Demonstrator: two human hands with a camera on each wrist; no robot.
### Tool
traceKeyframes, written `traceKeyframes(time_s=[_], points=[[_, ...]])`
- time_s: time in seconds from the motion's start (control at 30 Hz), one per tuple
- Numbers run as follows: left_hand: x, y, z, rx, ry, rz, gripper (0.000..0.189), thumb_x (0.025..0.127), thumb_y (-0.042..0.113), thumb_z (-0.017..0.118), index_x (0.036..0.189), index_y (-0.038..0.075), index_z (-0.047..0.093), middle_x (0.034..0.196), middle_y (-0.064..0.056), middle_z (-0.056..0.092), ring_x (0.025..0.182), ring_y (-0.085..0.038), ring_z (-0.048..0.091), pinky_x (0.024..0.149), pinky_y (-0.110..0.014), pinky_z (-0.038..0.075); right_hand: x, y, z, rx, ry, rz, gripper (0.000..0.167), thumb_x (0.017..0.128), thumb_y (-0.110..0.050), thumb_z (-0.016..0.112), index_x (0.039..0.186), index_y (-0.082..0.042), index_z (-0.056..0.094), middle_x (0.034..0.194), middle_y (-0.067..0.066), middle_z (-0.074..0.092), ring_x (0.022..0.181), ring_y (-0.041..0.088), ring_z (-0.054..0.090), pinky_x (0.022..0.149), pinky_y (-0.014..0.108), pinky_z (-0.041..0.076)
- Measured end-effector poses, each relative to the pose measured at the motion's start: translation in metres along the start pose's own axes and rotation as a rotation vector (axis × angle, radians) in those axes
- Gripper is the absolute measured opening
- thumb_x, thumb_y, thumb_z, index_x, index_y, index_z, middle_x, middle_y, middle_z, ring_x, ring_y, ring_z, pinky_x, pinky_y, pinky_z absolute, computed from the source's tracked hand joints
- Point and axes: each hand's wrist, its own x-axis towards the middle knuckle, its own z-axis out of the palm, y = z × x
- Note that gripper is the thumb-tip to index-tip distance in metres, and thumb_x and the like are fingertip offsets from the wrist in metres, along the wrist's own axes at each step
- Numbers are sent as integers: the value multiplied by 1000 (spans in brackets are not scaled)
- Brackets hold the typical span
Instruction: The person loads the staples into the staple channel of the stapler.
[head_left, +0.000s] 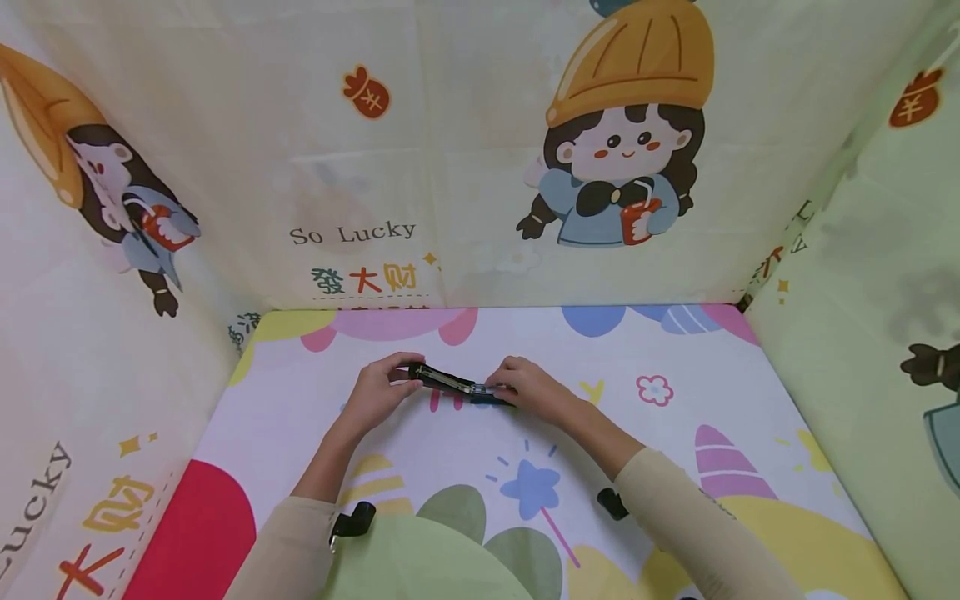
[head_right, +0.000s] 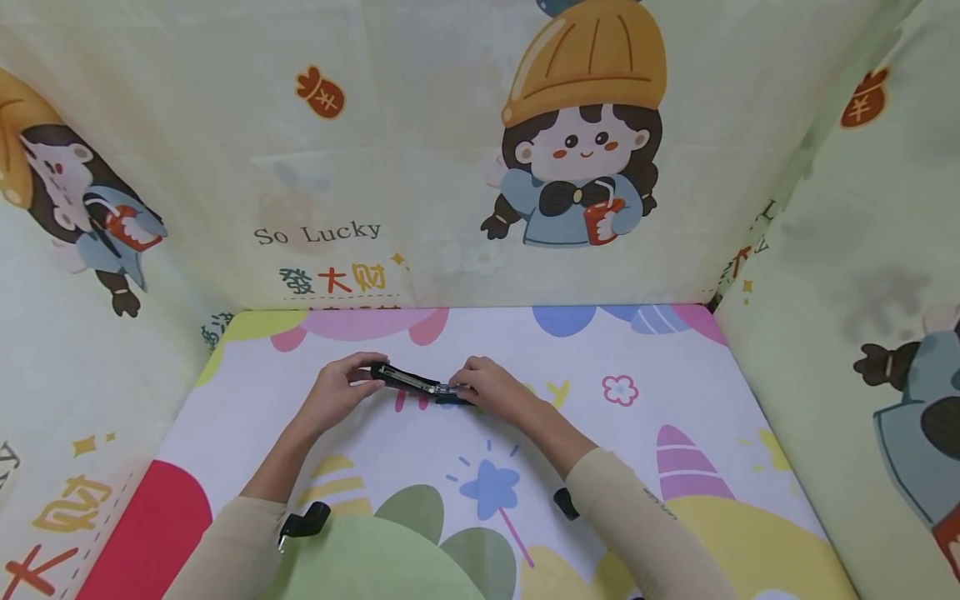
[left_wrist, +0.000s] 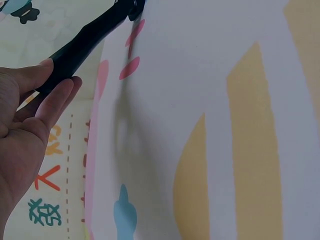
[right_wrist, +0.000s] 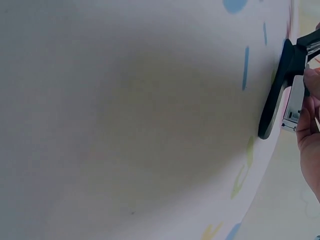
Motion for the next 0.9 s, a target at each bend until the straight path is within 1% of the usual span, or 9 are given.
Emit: traceKeyframes(time_s=[0.13, 0.2, 0.3, 0.4, 0.63, 0.9], points=[[0, 0, 0, -18, 0, 8, 42, 90, 1, 77, 131, 2, 67, 128, -16, 70, 110, -32, 73, 79, -20, 57, -1, 3, 4, -44, 46, -73, 20, 92, -8, 78, 112, -12, 79, 102, 5, 69, 96, 19, 63, 84, 28, 55], [0, 0, 0, -24, 0, 12, 42, 90, 0, 77, 131, 1, 67, 128, -17, 70, 111, -33, 73, 78, -20, 56, -1, 4, 6, -61, 70, -110, 19, 91, -7, 79, 109, -12, 80, 100, 5, 68, 95, 20, 63, 83, 27, 55], [0, 1, 0, -24, 0, 15, 43, 90, 0, 77, 132, 1, 67, 129, -17, 70, 110, -33, 73, 79, -20, 57, -1, 6, 7, -75, 96, -156, 19, 89, -6, 80, 107, -12, 81, 98, 5, 68, 92, 20, 62, 80, 26, 53], [0, 2, 1, -26, -1, 7, 43, 90, -1, 77, 132, 1, 67, 129, -17, 69, 110, -33, 73, 79, -21, 57, -1, 6, 6, -75, 103, -183, 19, 88, -4, 80, 106, -10, 82, 96, 6, 67, 90, 20, 60, 78, 26, 51], [0, 0, 2, -32, -5, -9, 43, 91, 0, 76, 133, 2, 67, 131, -16, 68, 113, -33, 72, 81, -22, 58, -3, 7, 7, -57, 93, -189, 19, 89, -4, 79, 107, -9, 81, 98, 7, 65, 91, 20, 59, 79, 26, 50], [0, 0, 1, -24, -3, 0, 43, 91, 0, 76, 133, 2, 67, 131, -15, 68, 113, -33, 72, 83, -23, 59, -5, 10, 7, -20, 48, -146, 22, 91, -5, 77, 112, -11, 79, 102, 8, 64, 93, 20, 58, 80, 28, 51]])
